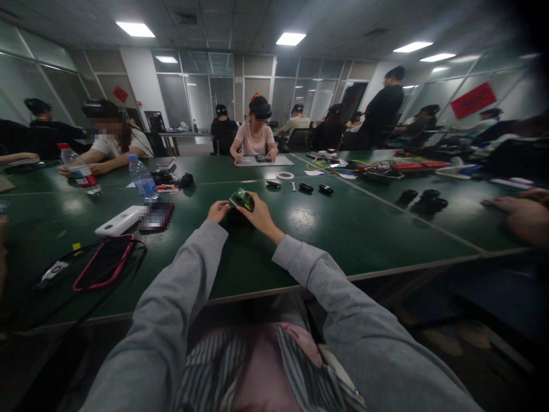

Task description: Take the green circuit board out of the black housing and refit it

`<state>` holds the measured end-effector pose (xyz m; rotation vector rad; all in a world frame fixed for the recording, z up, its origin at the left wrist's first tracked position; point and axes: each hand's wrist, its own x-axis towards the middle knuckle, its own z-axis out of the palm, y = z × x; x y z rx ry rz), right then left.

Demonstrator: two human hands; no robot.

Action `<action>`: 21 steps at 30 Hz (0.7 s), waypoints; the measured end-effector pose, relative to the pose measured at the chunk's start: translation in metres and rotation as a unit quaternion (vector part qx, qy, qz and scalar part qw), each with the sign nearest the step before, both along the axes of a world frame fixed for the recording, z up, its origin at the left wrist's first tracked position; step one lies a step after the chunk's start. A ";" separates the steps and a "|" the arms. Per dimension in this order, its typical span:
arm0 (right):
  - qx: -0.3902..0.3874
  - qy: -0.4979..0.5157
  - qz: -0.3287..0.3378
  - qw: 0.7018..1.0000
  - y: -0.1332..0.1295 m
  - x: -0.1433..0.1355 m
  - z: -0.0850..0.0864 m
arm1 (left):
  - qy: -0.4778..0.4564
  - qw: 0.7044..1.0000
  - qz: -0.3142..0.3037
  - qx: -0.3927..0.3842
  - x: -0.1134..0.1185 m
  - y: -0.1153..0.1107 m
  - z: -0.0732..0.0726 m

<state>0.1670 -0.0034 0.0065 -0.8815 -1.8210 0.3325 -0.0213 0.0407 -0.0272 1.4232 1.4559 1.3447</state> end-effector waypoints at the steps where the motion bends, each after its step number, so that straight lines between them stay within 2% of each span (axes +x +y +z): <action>1: 0.010 -0.027 -0.010 1.000 -0.001 0.000 -0.002 | 0.005 1.000 0.005 -0.009 0.000 0.000 0.000; 5: 0.027 -0.115 -0.044 0.992 -0.002 0.000 -0.009 | 0.022 0.999 0.028 -0.040 -0.001 -0.005 0.001; 8: 0.039 -0.169 -0.045 0.984 -0.001 0.003 -0.012 | 0.022 0.998 0.027 -0.048 0.000 -0.010 0.006; 13: 0.050 -0.200 -0.041 0.978 0.007 0.020 -0.014 | 0.002 0.999 0.011 -0.047 0.002 -0.015 0.008; 17: 0.048 -0.202 -0.080 0.975 0.023 0.064 -0.018 | -0.026 0.999 -0.003 -0.039 0.002 -0.018 0.007; 21: 0.036 -0.253 -0.229 0.939 0.040 0.135 -0.023 | -0.029 0.999 0.006 -0.040 -0.010 -0.020 0.002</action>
